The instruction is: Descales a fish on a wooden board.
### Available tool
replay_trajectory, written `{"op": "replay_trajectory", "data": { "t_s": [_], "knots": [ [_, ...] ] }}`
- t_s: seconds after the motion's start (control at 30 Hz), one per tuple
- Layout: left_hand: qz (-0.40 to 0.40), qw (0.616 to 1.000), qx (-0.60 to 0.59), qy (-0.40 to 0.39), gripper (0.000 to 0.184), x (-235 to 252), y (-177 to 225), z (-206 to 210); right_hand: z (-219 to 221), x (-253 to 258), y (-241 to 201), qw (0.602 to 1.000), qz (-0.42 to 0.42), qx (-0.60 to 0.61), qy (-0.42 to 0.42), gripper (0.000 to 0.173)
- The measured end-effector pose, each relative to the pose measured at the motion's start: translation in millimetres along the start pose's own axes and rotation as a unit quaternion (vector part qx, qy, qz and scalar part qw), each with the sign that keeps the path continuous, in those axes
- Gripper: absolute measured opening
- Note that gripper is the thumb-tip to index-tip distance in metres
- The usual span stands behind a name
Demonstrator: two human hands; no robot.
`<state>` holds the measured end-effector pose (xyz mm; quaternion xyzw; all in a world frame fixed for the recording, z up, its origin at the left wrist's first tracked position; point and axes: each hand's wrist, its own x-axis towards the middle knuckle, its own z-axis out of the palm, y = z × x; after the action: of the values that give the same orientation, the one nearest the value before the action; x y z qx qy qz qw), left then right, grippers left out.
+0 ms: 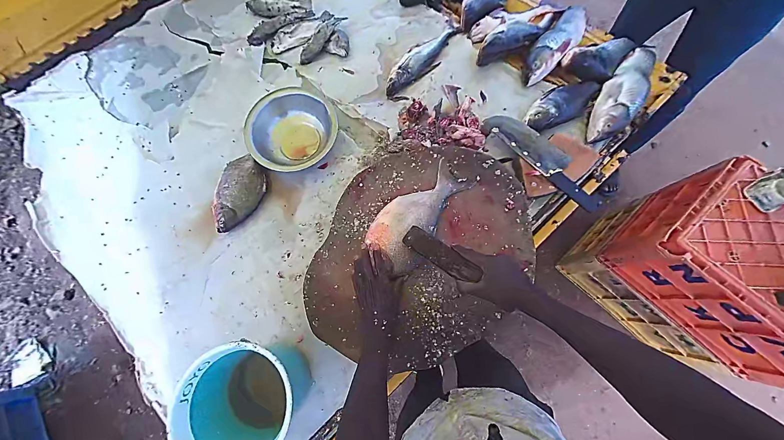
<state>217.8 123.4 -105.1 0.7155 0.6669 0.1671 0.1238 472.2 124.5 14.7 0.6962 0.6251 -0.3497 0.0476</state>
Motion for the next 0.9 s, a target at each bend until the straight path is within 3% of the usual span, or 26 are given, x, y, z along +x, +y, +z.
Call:
{"op": "replay_trajectory", "data": {
  "t_s": [0.1, 0.17, 0.27, 0.33, 0.43, 0.53, 0.6, 0.73, 0.8, 0.9],
  "knots": [
    [-0.053, 0.994, 0.076, -0.051, 0.092, 35, 24, -15, -26, 69, 16, 0.979, 0.05, 0.152, 0.125, 0.07],
    [-0.101, 0.985, 0.089, -0.105, 0.096, 47, 31, -26, 2, 52, 10, 0.977, 0.06, 0.172, 0.109, 0.076],
    [-0.087, 0.977, 0.107, -0.161, 0.094, 57, 21, -42, 29, -4, 15, 0.969, -0.015, 0.243, 0.041, 0.079],
    [-0.075, 0.98, 0.099, -0.158, 0.093, 64, 16, -46, 1, 20, 30, 0.966, -0.033, 0.251, 0.047, 0.075],
    [-0.078, 0.979, 0.086, -0.17, 0.093, 64, 17, -43, -5, 68, 31, 0.958, 0.041, 0.253, 0.13, 0.07],
    [-0.08, 0.976, 0.08, -0.186, 0.094, 80, 12, -58, 50, 13, -10, 0.934, 0.027, 0.337, 0.115, 0.078],
    [-0.057, 0.975, 0.064, -0.203, 0.095, 75, -4, -64, 68, -21, -6, 0.909, 0.009, 0.407, 0.087, 0.076],
    [-0.024, 0.981, 0.009, -0.194, 0.082, 80, -14, -64, 23, 36, 22, 0.938, 0.079, 0.312, 0.129, 0.067],
    [-0.042, 0.974, -0.022, -0.22, 0.078, 74, -14, -76, 32, 17, 6, 0.95, 0.08, 0.282, 0.104, 0.075],
    [-0.054, 0.936, -0.168, -0.304, 0.073, 44, -26, -105, 21, -33, 6, 0.949, -0.017, 0.311, 0.042, 0.075]
  ]
}}
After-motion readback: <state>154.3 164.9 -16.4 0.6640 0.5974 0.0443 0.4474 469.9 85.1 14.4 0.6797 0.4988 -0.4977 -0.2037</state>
